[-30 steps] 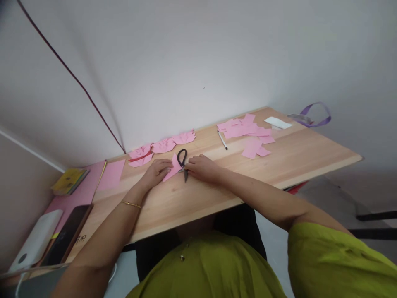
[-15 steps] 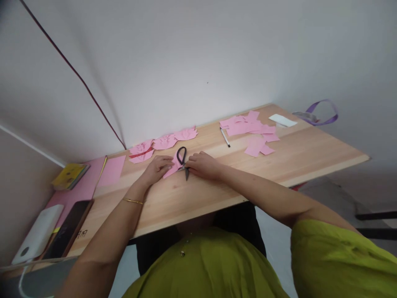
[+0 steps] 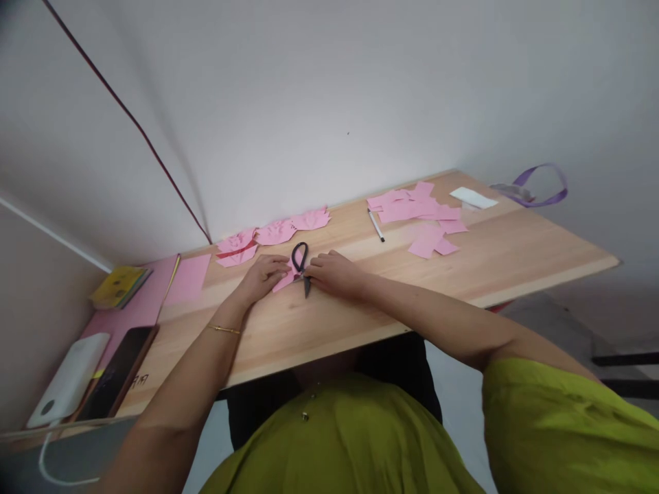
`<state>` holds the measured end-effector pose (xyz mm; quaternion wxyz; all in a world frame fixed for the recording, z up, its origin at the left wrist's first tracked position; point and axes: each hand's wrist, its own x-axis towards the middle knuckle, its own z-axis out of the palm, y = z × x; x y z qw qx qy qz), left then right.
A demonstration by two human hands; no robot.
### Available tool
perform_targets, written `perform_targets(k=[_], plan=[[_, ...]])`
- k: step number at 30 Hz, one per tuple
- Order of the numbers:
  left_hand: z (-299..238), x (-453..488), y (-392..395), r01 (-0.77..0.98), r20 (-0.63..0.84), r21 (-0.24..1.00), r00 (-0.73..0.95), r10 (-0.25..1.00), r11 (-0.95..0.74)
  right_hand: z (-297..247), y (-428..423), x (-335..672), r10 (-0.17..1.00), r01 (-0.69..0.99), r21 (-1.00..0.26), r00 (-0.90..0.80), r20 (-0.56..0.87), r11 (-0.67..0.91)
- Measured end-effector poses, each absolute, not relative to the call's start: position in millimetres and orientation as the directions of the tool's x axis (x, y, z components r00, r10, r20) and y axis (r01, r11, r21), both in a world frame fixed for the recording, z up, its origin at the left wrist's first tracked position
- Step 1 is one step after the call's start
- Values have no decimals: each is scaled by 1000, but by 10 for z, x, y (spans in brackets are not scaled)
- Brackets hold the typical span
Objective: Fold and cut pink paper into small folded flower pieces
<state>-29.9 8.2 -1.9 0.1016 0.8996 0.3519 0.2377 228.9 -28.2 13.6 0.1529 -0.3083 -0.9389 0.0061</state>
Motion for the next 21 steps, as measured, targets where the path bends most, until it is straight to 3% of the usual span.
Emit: perform_targets(k=[21], plan=[[26, -280, 42, 599, 342, 345, 637, 691, -723, 139, -344, 2186, 600, 596, -102, -760, 250, 797]])
